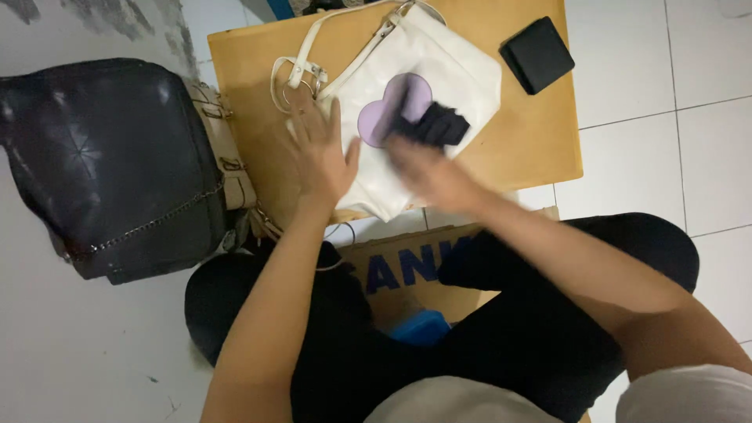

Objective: The person sits on the floor and wipes a white tote bag with a purple heart using a dark cloth, then wipes a black handbag with a chain strap. The person turns the bags over and wipes multiple sides and surfaces.

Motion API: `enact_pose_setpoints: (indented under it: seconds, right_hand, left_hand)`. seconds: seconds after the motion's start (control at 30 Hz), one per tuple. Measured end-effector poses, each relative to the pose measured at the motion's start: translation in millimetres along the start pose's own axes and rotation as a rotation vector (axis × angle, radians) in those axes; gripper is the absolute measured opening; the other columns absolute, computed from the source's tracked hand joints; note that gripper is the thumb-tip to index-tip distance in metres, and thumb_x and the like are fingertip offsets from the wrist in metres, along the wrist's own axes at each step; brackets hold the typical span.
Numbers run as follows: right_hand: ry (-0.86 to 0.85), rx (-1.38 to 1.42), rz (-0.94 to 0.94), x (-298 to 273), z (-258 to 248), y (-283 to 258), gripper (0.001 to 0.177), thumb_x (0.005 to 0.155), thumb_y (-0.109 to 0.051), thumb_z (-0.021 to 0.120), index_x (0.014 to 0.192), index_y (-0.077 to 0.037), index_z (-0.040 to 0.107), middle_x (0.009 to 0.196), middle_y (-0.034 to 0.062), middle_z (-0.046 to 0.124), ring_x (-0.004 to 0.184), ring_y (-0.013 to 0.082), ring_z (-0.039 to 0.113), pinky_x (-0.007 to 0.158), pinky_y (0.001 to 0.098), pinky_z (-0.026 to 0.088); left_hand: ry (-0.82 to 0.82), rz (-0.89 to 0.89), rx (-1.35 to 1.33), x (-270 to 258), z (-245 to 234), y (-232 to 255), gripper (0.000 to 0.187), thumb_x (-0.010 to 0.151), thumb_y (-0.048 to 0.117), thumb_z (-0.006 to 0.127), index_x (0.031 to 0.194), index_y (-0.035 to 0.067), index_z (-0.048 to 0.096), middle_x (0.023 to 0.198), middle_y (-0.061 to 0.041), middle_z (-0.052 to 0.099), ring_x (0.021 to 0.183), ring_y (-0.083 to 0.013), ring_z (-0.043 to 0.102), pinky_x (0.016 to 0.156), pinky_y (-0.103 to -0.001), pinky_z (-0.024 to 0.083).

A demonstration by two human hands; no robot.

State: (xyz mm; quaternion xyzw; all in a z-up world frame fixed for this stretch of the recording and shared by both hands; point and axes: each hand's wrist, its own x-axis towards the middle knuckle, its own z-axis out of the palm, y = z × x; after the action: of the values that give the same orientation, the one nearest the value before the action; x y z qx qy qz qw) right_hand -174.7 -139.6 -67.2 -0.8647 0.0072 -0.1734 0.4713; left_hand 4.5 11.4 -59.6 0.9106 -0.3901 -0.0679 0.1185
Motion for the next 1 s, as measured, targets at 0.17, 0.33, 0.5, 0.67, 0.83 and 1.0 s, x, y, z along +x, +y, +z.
enact_pose_setpoints:
  seconds: [0.17,0.33,0.5,0.67,0.83,1.0]
  right_hand:
    - [-0.188,-0.572,-0.268,20,12,11,0.052,0.106,-0.046,0.049,0.149,-0.018,0.055,0.159,0.0168,0.044,0.146,0.0371,0.040,0.113,0.0558,0.027]
    - [-0.109,-1.013,-0.304,36,-25,102,0.064,0.106,-0.066,0.030,0.161,-0.036,0.044,0.170,0.0018,0.038,0.158,0.0216,0.027,0.126,0.0521,0.000]
    - [0.068,-0.647,-0.217,33,32,145,0.073,0.104,-0.068,0.037,0.150,-0.014,0.056,0.151,0.0265,0.047,0.135,0.0543,0.044,0.107,0.0645,0.034]
    - [-0.194,-0.632,-0.228,10,37,61,0.050,0.109,-0.046,0.037,0.153,-0.027,0.051,0.156,0.0089,0.046,0.129,0.0301,0.053,0.082,0.0496,0.037]
    - [-0.004,-0.769,-0.245,24,-31,121,0.038,0.108,-0.040,0.050,0.138,-0.024,0.066,0.132,0.0052,0.058,0.105,0.0244,0.065,0.070,0.0417,0.039]
    - [0.032,-1.456,0.078,-36,40,229,0.024,0.097,-0.024,0.068,0.120,-0.025,0.075,0.105,-0.0019,0.058,0.098,0.0168,0.058,0.090,0.0317,0.043]
  left_hand:
    - [0.088,0.083,0.000,-14,41,-24,0.078,0.102,0.048,0.065,0.164,0.018,0.031,0.165,-0.032,0.009,0.153,-0.0509,0.011,0.111,-0.074,0.031]
    - [0.096,0.125,-0.047,-11,48,-26,0.071,0.104,0.042,0.061,0.163,0.014,0.031,0.164,-0.035,0.005,0.155,-0.0501,0.005,0.118,-0.072,0.020]
    - [-0.014,0.064,-0.053,-10,43,-22,0.070,0.107,0.039,0.060,0.165,0.016,0.028,0.165,-0.034,-0.001,0.155,-0.0488,-0.002,0.121,-0.072,0.013]
    - [0.036,0.091,0.015,-15,50,-23,0.075,0.102,0.035,0.066,0.164,0.013,0.030,0.164,-0.036,0.001,0.154,-0.0502,0.000,0.121,-0.070,0.015]
    - [0.030,0.122,0.004,-11,49,-25,0.070,0.105,0.042,0.058,0.163,0.015,0.030,0.164,-0.036,-0.002,0.155,-0.0500,-0.002,0.121,-0.071,0.012]
    - [0.047,0.099,0.061,-12,53,-23,0.074,0.104,0.045,0.061,0.164,0.015,0.029,0.163,-0.038,0.000,0.154,-0.0523,0.000,0.120,-0.072,0.013]
